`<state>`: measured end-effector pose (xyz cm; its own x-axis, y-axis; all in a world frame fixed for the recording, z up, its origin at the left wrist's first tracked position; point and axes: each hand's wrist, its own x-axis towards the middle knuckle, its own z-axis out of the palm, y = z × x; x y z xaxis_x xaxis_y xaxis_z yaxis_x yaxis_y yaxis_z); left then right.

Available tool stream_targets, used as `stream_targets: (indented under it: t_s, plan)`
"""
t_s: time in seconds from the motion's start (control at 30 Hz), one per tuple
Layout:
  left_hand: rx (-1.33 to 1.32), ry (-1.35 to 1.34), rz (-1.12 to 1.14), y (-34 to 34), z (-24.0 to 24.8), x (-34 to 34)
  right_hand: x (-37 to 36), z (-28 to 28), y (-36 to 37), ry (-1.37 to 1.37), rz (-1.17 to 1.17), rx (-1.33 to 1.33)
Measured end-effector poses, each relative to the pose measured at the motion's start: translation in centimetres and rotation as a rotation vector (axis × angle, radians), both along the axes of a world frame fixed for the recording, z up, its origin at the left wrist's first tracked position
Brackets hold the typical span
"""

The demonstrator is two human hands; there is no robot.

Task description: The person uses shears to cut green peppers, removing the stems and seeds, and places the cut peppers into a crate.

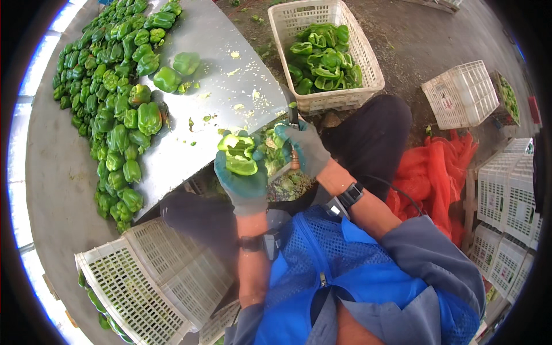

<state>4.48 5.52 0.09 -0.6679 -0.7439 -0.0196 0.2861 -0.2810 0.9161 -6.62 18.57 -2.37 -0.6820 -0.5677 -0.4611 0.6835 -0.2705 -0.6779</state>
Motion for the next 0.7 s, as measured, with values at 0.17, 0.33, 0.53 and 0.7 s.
stream_targets:
  t_s: [0.17,0.33,0.53,0.7]
  plan:
    - [0.222,0.086,-0.096,-1.4,-0.9,1.4,-0.1,5.5,0.0,0.827,0.221,0.620]
    - [-0.772,-0.327,-0.021,0.0,-1.9,1.0,1.2,4.5,-1.8,1.255,0.268,0.532]
    - [0.170,-0.054,-0.208,-1.4,-1.1,1.8,0.7,4.6,-1.6,1.485,0.719,0.482]
    - [0.038,-0.136,-0.052,-3.0,-0.3,2.4,3.1,5.1,0.2,1.482,0.588,0.353]
